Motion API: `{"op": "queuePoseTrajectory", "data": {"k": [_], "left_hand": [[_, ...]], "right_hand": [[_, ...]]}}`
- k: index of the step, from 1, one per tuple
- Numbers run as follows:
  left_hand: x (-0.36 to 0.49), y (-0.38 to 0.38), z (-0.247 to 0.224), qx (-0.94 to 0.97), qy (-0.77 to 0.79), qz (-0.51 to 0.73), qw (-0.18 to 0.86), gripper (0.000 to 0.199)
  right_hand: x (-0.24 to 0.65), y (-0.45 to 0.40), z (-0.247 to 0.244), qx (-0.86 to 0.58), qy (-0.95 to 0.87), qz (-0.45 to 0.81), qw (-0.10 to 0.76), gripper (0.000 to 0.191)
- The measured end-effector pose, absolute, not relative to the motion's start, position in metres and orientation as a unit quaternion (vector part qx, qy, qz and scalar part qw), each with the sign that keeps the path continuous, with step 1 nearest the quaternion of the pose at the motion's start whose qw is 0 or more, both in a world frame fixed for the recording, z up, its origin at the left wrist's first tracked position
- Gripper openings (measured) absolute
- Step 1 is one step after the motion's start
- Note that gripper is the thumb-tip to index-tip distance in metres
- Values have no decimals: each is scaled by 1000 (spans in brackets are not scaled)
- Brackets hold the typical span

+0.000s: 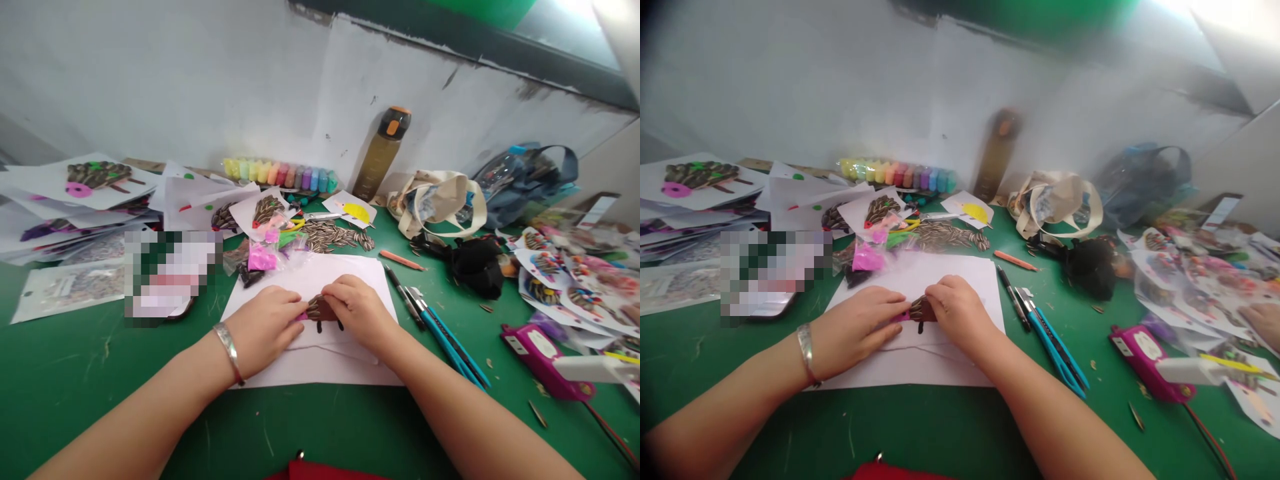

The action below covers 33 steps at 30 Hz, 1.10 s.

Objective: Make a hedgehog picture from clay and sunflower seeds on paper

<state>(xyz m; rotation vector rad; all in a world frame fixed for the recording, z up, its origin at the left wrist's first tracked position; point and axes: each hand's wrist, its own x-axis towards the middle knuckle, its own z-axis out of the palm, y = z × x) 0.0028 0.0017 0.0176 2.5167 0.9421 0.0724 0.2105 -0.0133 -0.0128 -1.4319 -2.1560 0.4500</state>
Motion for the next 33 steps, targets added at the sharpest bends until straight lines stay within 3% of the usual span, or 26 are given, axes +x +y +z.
{"op": "queuePoseTrajectory", "data": {"k": [33], "left_hand": [[6,-2,12,918,347,31,188,24]], "right_hand": [[200,-6,-12,-501,-825,171,200,19]]}}
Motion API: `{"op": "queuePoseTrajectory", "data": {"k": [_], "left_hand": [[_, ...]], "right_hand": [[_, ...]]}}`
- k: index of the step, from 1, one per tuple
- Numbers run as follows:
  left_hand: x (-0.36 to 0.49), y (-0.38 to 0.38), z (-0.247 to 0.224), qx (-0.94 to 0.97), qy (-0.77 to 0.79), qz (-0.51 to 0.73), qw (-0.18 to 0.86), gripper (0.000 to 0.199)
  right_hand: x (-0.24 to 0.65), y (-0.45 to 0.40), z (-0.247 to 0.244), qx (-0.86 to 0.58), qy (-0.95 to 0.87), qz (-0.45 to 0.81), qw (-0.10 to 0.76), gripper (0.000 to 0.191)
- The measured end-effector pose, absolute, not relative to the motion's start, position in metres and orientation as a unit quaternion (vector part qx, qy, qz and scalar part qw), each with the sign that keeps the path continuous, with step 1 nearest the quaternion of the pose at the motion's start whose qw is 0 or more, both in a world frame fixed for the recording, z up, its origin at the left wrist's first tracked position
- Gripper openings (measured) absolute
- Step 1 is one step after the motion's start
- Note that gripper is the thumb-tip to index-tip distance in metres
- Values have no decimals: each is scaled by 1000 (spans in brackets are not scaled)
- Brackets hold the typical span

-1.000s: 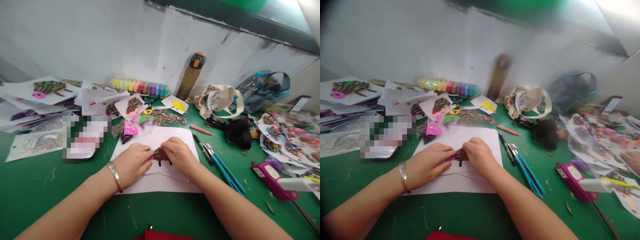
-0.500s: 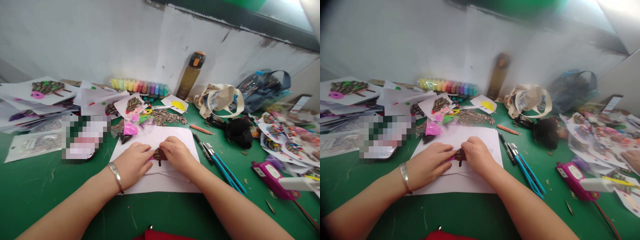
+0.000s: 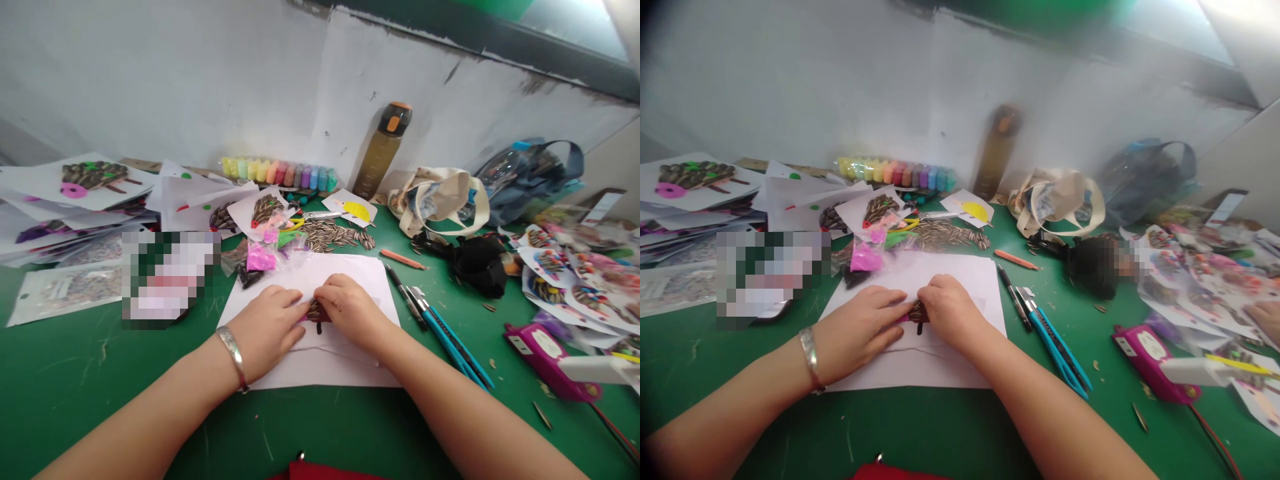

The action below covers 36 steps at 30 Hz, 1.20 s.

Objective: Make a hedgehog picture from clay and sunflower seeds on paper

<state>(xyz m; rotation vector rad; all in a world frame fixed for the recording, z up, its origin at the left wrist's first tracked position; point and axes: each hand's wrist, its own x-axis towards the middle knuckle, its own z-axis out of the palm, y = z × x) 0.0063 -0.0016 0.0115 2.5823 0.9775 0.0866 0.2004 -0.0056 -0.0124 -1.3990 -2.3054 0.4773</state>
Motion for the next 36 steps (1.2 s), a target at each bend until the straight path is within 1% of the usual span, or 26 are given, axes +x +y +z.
{"op": "queuePoseTrajectory", "data": {"k": [7,14,19,23,26,28,32,36], "left_hand": [[6,-1,12,918,351,28,181,24],[8,-2,13,917,355,22,179,26],[7,-2,12,916,359,22,178,27],[6,-2,11,916,357,30,182,26],[5,-2,11,916,355,43,183,24],[5,-2,11,916,355,51,181,23],[4,-2,10,916,355,56,179,22],[4,-1,9,914,360,48,181,22]], "right_hand": [[212,-7,-14,-515,-807,132,257,17],[213,-7,-14,-511,-817,132,232,19],[210,-8,-16,-513,-815,138,232,21],[221,2,-10,-541,-797,123,238,19],[234,25,-2,-579,-786,74,201,21],[241,46,3,-602,-785,25,140,25],[244,81,1,-613,-783,-3,104,25],[238,95,-12,-618,-782,-17,77,21]]}}
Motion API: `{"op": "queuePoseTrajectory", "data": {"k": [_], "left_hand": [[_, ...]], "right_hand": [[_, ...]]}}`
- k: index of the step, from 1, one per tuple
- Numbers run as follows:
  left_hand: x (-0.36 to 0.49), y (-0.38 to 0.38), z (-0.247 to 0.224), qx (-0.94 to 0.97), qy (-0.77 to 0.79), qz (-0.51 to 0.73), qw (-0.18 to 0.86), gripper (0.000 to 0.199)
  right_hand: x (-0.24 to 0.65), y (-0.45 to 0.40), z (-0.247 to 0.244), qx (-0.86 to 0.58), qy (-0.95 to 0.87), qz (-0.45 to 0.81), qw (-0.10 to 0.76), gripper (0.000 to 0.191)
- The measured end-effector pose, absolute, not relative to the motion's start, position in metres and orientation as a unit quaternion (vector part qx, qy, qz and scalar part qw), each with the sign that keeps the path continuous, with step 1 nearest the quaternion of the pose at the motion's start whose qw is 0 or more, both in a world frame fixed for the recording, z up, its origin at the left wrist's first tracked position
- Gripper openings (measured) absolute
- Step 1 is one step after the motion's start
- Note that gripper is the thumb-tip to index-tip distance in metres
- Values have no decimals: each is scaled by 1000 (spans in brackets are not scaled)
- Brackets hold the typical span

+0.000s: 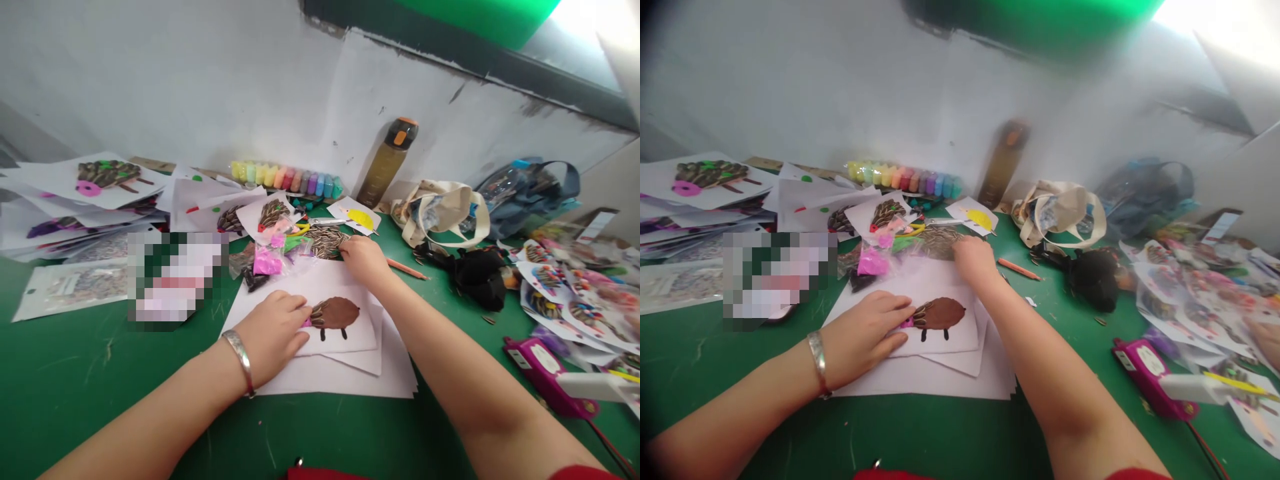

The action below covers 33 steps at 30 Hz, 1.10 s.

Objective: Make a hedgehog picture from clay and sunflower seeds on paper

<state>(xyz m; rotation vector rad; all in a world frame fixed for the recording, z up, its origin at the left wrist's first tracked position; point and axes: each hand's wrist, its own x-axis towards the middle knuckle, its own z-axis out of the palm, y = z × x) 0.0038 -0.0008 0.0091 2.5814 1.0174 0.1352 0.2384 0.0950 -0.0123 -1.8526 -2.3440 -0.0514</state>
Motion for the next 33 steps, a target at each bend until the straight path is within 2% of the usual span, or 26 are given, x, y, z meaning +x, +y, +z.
{"op": "queuePoseTrajectory", "data": {"k": [5,11,14,16,21,26,33], "left_hand": [[4,0,9,916,356,51,181,22],[3,0,9,915,353,61,186,21],[4,0,12,914,353,47,196,22],[4,-1,14,913,354,41,198,23],[4,-2,15,914,352,36,197,24],[4,-2,15,915,351,34,195,24],[6,-2,15,913,352,21,204,23]], "right_hand": [[232,96,-20,-631,-771,-36,76,20],[231,61,1,-650,-747,-43,131,24],[232,25,9,-586,-769,79,243,20],[231,3,9,-551,-770,155,283,16],[220,-24,3,-529,-764,265,258,24],[213,-24,0,-529,-789,209,231,20],[213,-25,-9,-512,-803,168,254,20]]}}
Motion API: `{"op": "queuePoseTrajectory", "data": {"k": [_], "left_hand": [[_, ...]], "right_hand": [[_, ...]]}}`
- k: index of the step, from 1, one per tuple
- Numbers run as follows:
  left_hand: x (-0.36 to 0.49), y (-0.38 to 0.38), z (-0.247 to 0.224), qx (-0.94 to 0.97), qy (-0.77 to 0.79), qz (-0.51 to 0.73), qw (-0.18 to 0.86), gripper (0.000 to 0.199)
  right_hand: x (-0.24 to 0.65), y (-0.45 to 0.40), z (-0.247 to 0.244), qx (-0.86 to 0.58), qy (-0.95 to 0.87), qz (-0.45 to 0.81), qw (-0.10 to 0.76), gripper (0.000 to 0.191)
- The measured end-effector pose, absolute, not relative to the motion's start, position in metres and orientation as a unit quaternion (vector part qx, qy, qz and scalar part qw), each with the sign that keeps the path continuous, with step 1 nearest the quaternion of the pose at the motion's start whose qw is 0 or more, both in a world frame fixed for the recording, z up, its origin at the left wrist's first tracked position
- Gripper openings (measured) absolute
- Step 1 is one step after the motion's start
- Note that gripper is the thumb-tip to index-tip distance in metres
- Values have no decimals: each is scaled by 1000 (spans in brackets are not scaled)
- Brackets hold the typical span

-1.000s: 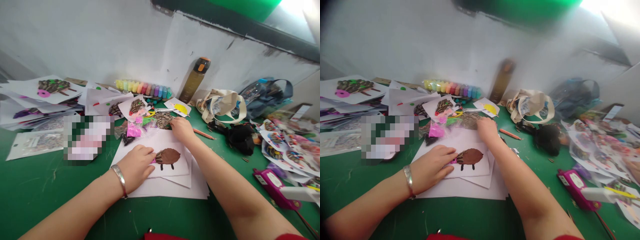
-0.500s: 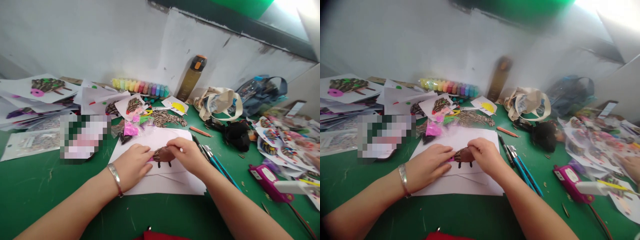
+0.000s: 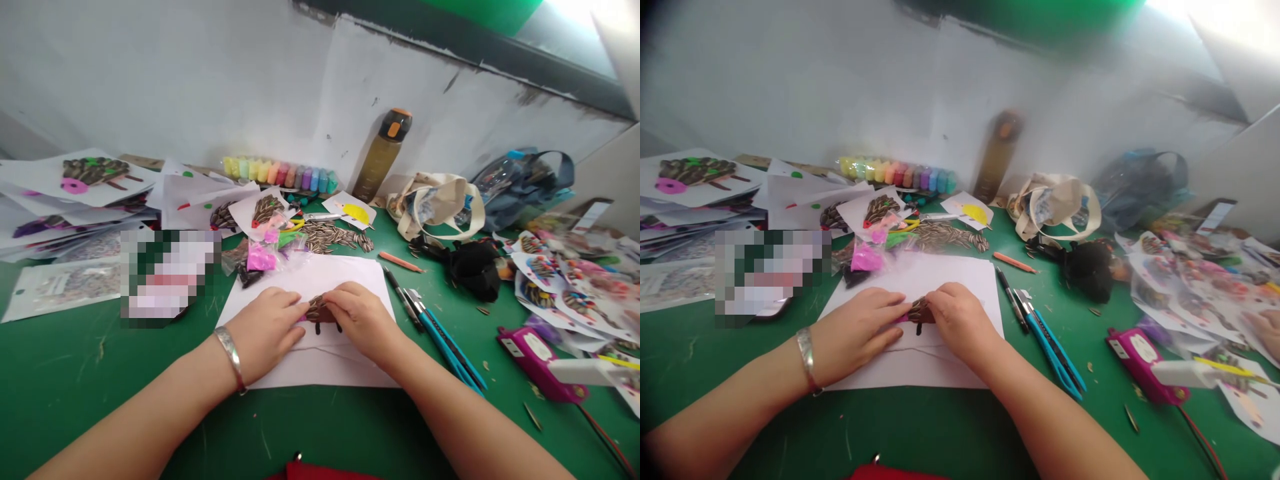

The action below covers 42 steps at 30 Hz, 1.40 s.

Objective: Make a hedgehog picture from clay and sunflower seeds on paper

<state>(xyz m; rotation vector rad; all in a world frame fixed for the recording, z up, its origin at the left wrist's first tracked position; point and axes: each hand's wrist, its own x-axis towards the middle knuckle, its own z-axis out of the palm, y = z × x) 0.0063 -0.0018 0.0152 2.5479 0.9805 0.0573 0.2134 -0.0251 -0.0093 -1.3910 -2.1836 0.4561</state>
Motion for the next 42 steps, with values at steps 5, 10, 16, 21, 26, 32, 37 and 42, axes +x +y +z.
{"op": "queuePoseTrajectory", "data": {"k": [5,10,16,21,26,32,37,42], "left_hand": [[7,-1,15,913,352,21,202,21],[6,-3,16,912,355,15,203,21],[8,-2,15,915,352,14,195,20],[7,-3,14,916,354,15,191,21],[6,-3,13,914,357,18,191,23],[7,-3,13,914,358,16,189,23],[7,-3,14,914,360,15,186,23],[7,-4,14,914,360,19,185,22]], "right_hand": [[210,-25,-11,-509,-803,165,262,18],[209,-23,-13,-512,-808,150,251,18],[210,-21,-17,-513,-810,131,254,17],[208,-22,-18,-513,-805,140,264,18],[207,-23,-19,-508,-804,149,271,19],[204,-21,-22,-491,-811,163,274,19],[208,-21,-19,-509,-807,138,265,13],[216,-21,-18,-519,-807,112,257,13]]}}
